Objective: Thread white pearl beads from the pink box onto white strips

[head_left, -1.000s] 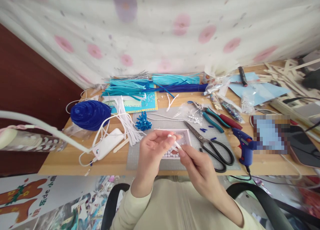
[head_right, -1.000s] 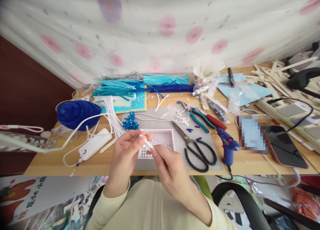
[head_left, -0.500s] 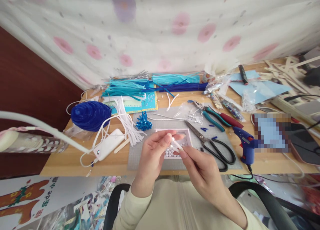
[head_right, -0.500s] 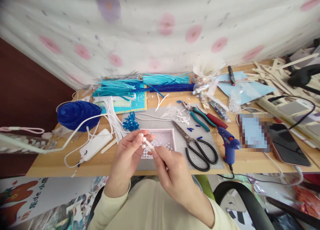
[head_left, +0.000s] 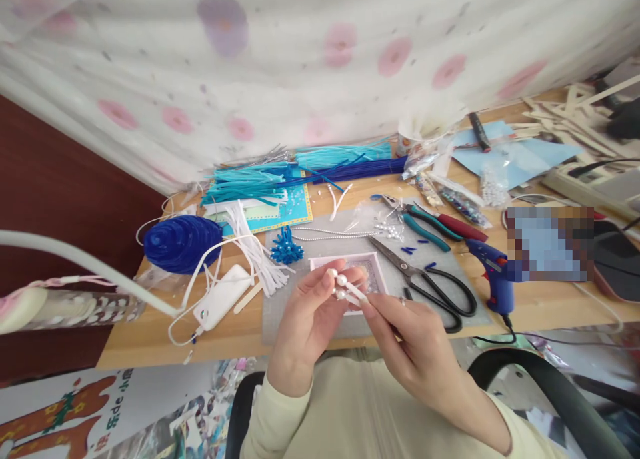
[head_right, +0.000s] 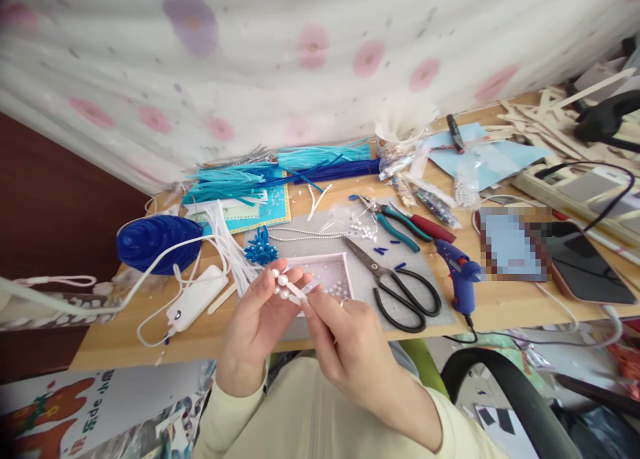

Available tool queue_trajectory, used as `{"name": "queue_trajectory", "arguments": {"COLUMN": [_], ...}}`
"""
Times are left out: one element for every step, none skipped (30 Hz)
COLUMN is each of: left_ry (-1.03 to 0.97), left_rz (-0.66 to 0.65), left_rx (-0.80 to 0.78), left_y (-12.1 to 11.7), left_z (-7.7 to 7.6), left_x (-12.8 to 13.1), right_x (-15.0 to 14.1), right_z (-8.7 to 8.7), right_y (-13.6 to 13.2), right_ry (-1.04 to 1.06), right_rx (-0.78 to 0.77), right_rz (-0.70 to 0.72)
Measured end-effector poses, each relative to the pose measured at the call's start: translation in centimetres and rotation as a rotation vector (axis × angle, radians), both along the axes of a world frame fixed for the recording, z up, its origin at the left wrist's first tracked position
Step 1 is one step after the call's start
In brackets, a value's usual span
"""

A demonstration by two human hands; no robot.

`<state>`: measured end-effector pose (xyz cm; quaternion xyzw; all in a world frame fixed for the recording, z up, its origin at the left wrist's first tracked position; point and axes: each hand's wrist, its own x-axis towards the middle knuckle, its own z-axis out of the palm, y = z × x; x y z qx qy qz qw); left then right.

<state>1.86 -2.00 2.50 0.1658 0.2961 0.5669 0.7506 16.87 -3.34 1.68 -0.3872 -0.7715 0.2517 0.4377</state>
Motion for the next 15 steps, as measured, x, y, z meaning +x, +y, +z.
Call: {"name": "queue_trajectory", "arguments": {"left_ry": [0.009,0.02,0.032,0.049,0.07,0.091,0.108,0.118,0.118,0.11,0.096,0.08,0.064,0.049,0.039], "left_rz": [-0.003,-0.004,0.001,0.008,0.015,0.025,0.035,0.043,0.046,0.048,0.045,0.039,0.03,0.022,0.017], "left_rx": [-0.006,-0.013,-0.023,-0.036,-0.049,-0.063,-0.073,-0.08,-0.083,-0.08,-0.074,-0.069,-0.066,-0.067,-0.074], "left_y": [0.02,0.04,0.06,0.09,0.12,0.14,0.15,0.17,0.18,0.19,0.2,0.21,0.23,0.25,0.26], "left_z": [0.02,0.06,0.12,0.18,0.24,0.29,0.33,0.35,0.36,0.37,0.38,0.39,0.41,0.44,0.47], "left_x": [0.01,0.02,0.03,0.04,0.06,0.07,0.09,0.11,0.14,0.16,0.19,0.21,0.23,0.24,0.24], "right_x": [0.02,0.02,0.02,0.02,0.01,0.01,0.01,0.02,0.03,0.04,0.06,0.07,0.08,0.09,0.1], "right_z": [0.01,0.04,0.08,0.13,0.19,0.25,0.29,0.32,0.33,0.33,0.32,0.3,0.27,0.24,0.21], "right_y": [-0.02,-0.04,-0.04,-0.02,0.01,0.05,0.09,0.13,0.16,0.18,0.18,0.17,0.15,0.13,0.11], "right_ry": [0.003,0.005,0.007,0.009,0.01,0.011,0.015,0.018,0.021,0.024,0.026,0.027,0.025,0.021,0.018], "right_rx": [-0.001,-0.005,-0.011,-0.014,-0.02,-0.022,-0.022,-0.021,-0.021,-0.021,-0.019,-0.017,-0.019,-0.023,-0.029], "right_rz": [0.0,0.001,0.004,0.006,0.01,0.014,0.016,0.018,0.019,0.018,0.018,0.016,0.018,0.017,0.014]}}
